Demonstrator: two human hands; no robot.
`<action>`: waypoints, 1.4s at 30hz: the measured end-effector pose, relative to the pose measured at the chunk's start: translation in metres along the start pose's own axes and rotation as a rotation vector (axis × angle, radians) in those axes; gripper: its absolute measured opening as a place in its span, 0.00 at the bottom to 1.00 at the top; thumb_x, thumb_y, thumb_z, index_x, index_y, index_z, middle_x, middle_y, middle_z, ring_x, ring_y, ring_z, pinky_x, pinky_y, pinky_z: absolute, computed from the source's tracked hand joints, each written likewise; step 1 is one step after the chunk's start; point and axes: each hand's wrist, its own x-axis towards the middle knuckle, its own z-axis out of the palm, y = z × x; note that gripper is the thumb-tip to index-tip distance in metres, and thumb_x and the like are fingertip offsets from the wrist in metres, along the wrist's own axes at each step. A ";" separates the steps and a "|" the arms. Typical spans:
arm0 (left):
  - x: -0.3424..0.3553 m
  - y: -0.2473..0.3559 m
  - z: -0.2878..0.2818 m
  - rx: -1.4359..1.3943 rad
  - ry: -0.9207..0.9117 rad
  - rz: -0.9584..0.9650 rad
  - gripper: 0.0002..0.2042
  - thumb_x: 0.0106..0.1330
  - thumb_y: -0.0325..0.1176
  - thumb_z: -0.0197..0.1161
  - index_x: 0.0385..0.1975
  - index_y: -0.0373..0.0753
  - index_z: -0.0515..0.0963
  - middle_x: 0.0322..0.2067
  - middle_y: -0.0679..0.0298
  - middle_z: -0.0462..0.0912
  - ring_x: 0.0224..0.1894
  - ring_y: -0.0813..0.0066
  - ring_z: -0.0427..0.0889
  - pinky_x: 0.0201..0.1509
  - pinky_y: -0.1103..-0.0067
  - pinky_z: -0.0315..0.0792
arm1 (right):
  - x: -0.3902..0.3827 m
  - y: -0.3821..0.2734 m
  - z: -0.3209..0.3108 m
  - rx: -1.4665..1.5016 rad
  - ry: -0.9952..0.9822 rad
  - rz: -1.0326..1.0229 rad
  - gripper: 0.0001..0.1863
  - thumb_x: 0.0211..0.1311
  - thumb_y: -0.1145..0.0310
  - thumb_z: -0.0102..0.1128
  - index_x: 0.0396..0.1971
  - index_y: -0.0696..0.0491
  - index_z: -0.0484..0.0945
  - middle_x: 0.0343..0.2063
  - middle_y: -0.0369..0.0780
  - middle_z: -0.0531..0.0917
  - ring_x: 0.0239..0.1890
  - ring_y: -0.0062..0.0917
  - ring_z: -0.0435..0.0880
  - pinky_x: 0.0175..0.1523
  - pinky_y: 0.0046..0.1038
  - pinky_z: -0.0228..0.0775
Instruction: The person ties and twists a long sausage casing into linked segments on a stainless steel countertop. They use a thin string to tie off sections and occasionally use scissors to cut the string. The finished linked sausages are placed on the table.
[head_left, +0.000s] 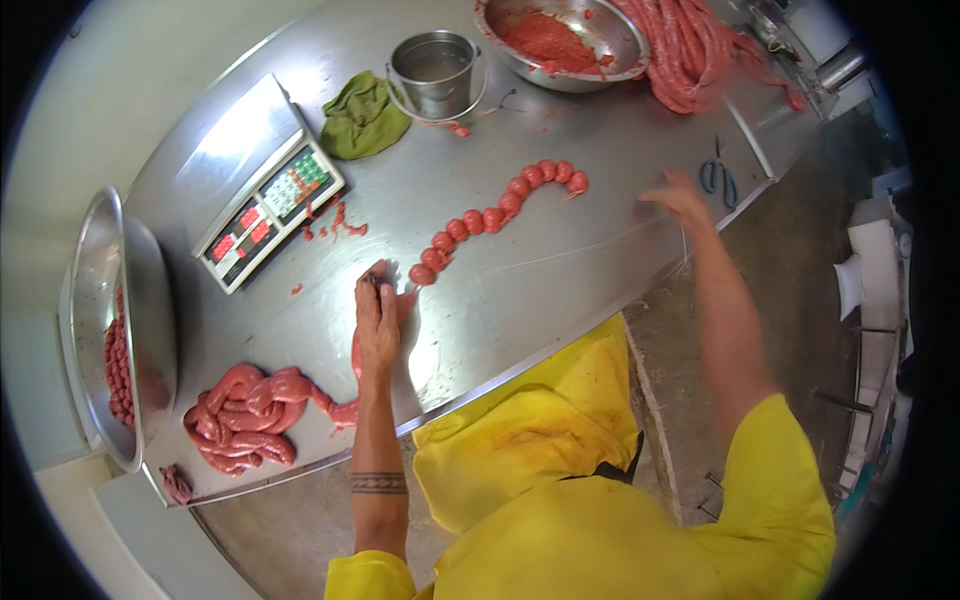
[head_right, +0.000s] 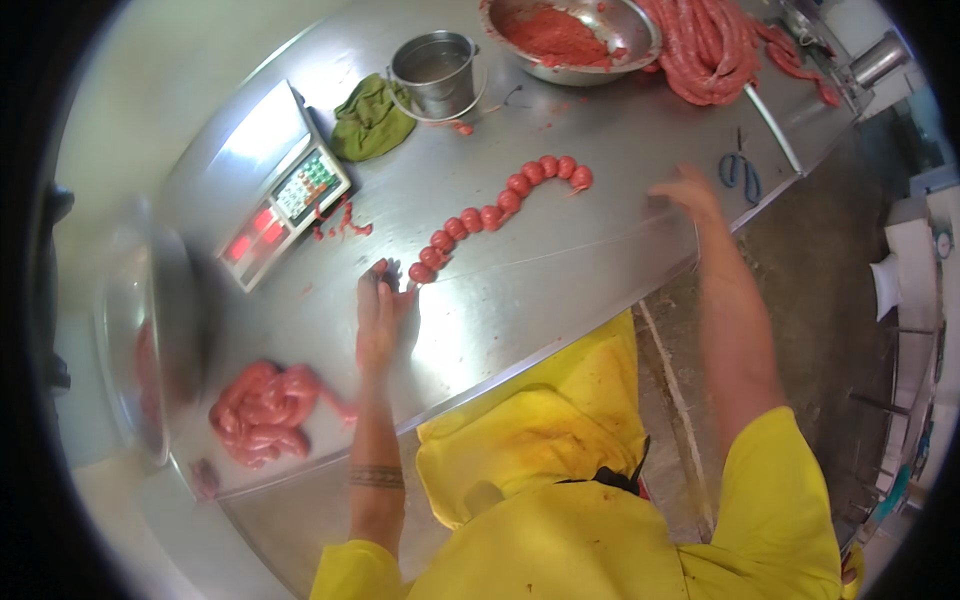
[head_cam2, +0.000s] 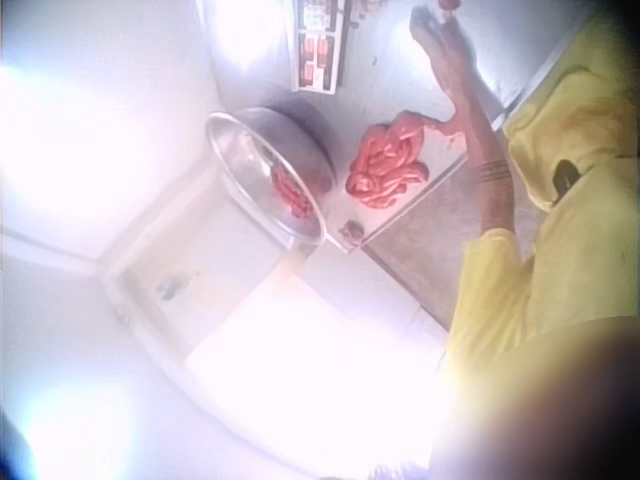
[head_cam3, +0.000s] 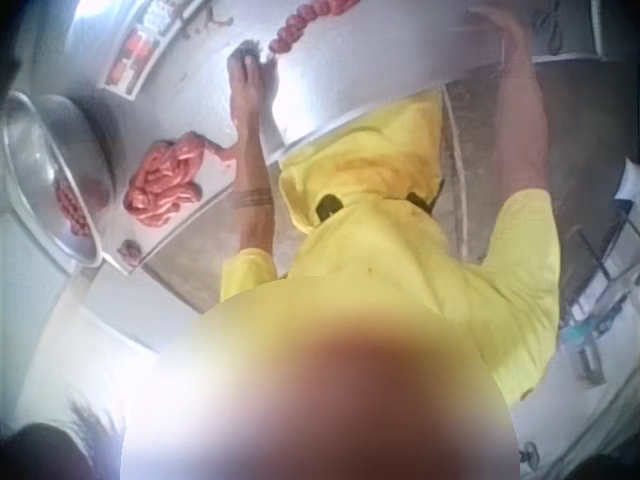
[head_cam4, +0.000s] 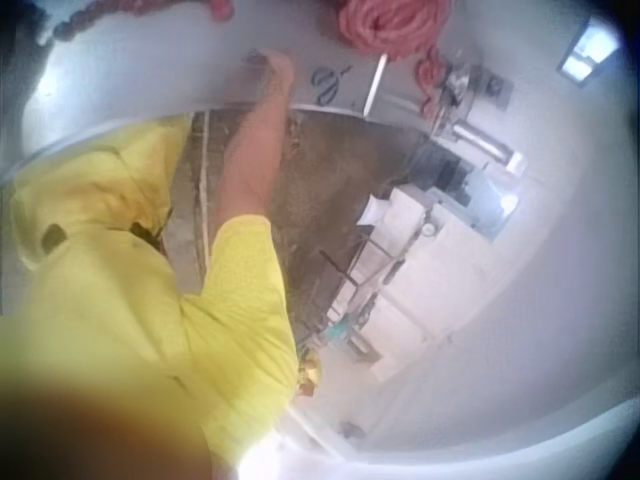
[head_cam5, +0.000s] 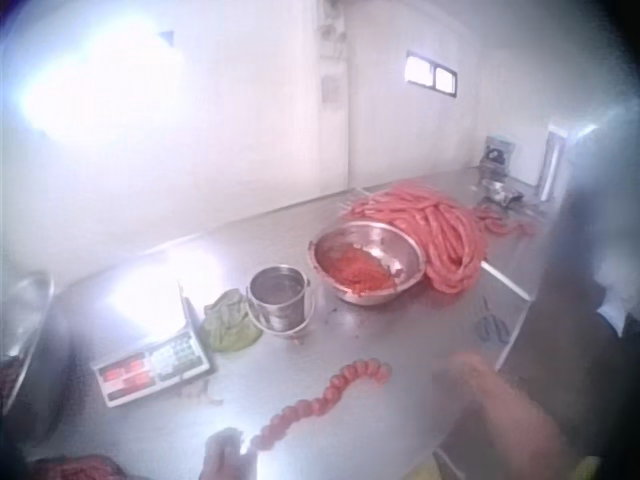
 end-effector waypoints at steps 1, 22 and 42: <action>0.000 0.000 -0.001 -0.453 0.020 -0.338 0.21 0.80 0.47 0.51 0.62 0.39 0.68 0.52 0.55 0.77 0.53 0.61 0.75 0.53 0.66 0.76 | 0.003 -0.080 0.016 -0.547 -0.134 -0.168 0.22 0.47 0.52 0.76 0.41 0.48 0.88 0.40 0.39 0.89 0.41 0.30 0.88 0.44 0.37 0.79; 0.063 -0.042 -0.009 -0.609 -0.584 -0.574 0.30 0.67 0.20 0.62 0.66 0.31 0.56 0.51 0.48 0.76 0.44 0.57 0.86 0.53 0.68 0.82 | -0.324 0.366 0.055 1.615 -0.226 0.705 0.16 0.64 0.82 0.54 0.49 0.52 0.79 0.31 0.34 0.81 0.30 0.24 0.76 0.35 0.28 0.68; 0.042 0.021 0.009 -0.220 -0.229 -0.562 0.29 0.62 0.15 0.65 0.60 0.30 0.57 0.38 0.48 0.80 0.30 0.60 0.85 0.33 0.71 0.81 | -0.276 -0.064 0.165 0.025 -0.413 -0.976 0.40 0.67 0.73 0.61 0.75 0.62 0.52 0.71 0.52 0.65 0.75 0.41 0.63 0.74 0.37 0.61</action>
